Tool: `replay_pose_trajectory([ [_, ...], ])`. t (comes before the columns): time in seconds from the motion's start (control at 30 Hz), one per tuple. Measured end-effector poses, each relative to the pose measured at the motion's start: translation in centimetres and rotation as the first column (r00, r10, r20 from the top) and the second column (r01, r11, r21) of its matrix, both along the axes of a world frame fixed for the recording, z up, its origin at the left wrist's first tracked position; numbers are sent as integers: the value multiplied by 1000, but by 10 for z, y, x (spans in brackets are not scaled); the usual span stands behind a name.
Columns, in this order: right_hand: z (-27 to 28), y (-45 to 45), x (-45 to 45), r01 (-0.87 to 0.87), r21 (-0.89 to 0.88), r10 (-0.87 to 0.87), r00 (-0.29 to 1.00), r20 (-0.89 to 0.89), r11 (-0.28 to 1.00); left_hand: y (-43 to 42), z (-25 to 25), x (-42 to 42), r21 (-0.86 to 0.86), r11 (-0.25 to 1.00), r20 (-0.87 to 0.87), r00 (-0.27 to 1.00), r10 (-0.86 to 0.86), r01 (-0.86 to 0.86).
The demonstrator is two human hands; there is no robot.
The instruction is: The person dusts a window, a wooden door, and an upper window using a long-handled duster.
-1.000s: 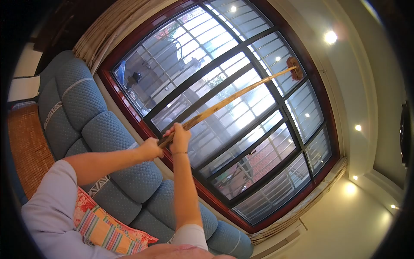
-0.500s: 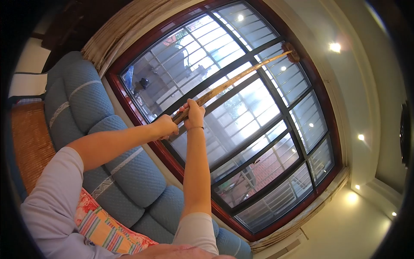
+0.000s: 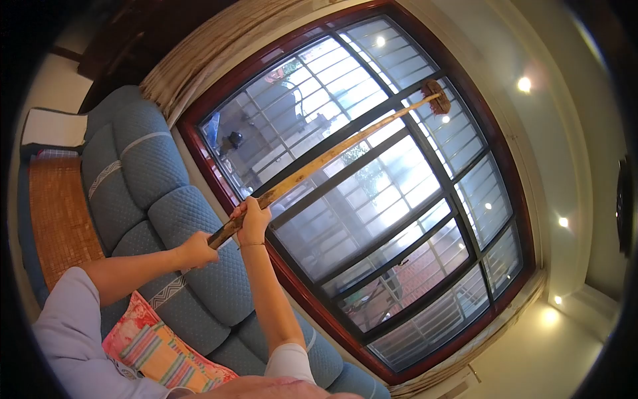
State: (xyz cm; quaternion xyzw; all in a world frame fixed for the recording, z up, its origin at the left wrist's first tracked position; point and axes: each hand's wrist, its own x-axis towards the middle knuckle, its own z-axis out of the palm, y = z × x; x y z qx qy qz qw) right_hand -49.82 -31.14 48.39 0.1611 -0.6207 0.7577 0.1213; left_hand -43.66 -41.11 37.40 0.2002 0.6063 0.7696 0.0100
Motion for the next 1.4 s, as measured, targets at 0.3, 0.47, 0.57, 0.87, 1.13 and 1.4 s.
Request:
replay_pose_trajectory([
  [0.3, 71, 12, -49, 93, 114, -81, 991, -109, 989, 19, 62, -52, 111, 994, -62, 998, -5, 12],
  [0.47, 157, 17, -86, 102, 189, -68, 982, -176, 977, 18, 144, -84, 155, 969, -45, 981, -187, 192],
  [0.57, 168, 4, -92, 131, 168, -110, 985, -129, 977, 10, 152, -102, 174, 955, -13, 971, -240, 238],
  [0.87, 86, -36, -93, 145, 223, -109, 980, -165, 964, -47, 63, -94, 91, 972, 59, 973, -223, 218],
  [1.13, 6, -21, -60, 211, 85, -203, 974, -97, 974, -50, -99, 9, -209, 978, 203, 978, 51, -7],
  [1.4, -70, -4, 8, 127, 126, -122, 991, -44, 984, -46, -179, 85, -351, 934, 165, 978, 128, -63],
])
